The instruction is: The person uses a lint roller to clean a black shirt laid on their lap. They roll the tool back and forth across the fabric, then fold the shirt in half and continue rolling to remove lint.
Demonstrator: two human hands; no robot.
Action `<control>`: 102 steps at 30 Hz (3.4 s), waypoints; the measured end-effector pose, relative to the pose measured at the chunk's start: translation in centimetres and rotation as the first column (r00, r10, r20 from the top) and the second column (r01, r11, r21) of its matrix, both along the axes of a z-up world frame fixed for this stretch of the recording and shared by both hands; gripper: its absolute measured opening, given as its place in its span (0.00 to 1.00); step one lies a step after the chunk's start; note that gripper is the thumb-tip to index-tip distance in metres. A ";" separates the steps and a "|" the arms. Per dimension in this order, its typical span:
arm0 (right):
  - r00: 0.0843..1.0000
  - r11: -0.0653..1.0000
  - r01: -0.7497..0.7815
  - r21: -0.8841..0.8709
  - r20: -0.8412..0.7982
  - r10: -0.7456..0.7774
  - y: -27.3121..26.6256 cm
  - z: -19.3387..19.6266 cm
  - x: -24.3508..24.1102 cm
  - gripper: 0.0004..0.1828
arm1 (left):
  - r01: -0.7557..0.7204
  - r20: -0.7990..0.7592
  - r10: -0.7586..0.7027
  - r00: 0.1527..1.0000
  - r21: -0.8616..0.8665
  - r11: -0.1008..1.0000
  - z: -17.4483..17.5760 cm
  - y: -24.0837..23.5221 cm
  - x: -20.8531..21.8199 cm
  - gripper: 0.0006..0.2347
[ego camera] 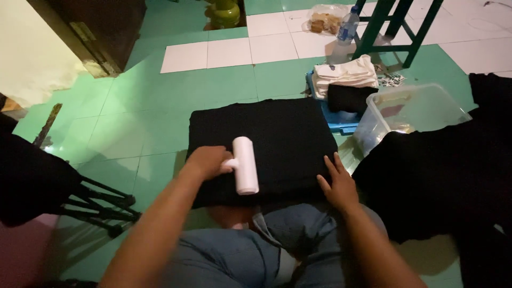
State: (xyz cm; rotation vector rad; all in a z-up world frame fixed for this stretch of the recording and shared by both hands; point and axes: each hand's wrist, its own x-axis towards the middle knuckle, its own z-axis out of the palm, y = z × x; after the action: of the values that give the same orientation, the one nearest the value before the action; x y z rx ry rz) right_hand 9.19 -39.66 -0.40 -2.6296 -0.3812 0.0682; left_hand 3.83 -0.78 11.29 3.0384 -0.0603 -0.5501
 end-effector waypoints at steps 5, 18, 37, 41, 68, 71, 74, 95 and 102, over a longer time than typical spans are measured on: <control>1.000 1.000 0.002 -0.008 -0.009 -0.002 -0.2 -0.9 0.5 0.36 | -0.012 -0.055 0.021 0.998 0.167 0.986 1.8 4.2 -3.2 0.14; 1.000 1.000 0.017 0.009 -0.015 -0.017 0.1 0.0 0.4 0.36 | -0.133 0.001 0.138 0.990 0.260 0.956 3.7 10.4 -5.9 0.13; 0.994 0.993 0.047 0.104 -0.103 -0.036 -0.3 0.3 0.6 0.36 | -0.041 0.063 0.033 0.997 0.139 0.989 -2.6 6.3 2.3 0.13; 0.991 0.992 0.044 0.122 -0.129 -0.028 -0.1 0.6 0.1 0.36 | -0.170 -0.045 0.184 0.982 0.221 0.960 1.5 9.6 -2.8 0.12; 0.998 0.961 0.016 0.278 -0.059 0.000 -1.2 -1.6 1.1 0.38 | 0.168 0.206 -0.176 0.963 0.057 0.984 -9.8 -7.9 16.5 0.13; 0.996 0.961 0.038 0.272 -0.093 -0.013 -1.0 -1.3 1.2 0.38 | 0.164 0.147 -0.170 0.974 0.057 0.985 -8.3 -6.1 15.4 0.14; 0.992 0.958 0.046 0.284 -0.123 -0.011 -1.2 -1.1 0.9 0.38 | 0.143 0.102 -0.149 0.984 0.071 0.987 -6.1 -3.4 12.7 0.13; 0.986 0.967 0.093 0.237 -0.159 -0.056 -0.7 -0.2 0.8 0.37 | -0.197 0.081 0.181 0.980 0.328 0.924 1.2 14.3 2.0 0.11; 0.994 0.970 0.060 0.235 -0.103 -0.037 -0.5 -0.4 0.8 0.36 | -0.050 0.185 0.032 0.982 0.090 0.995 0.2 5.7 9.3 0.15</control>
State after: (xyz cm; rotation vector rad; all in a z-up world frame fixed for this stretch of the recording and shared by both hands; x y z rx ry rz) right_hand 9.96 -40.18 -0.75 -2.3865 -0.2728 0.1270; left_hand 13.12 4.97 11.54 3.1656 0.0216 -0.2759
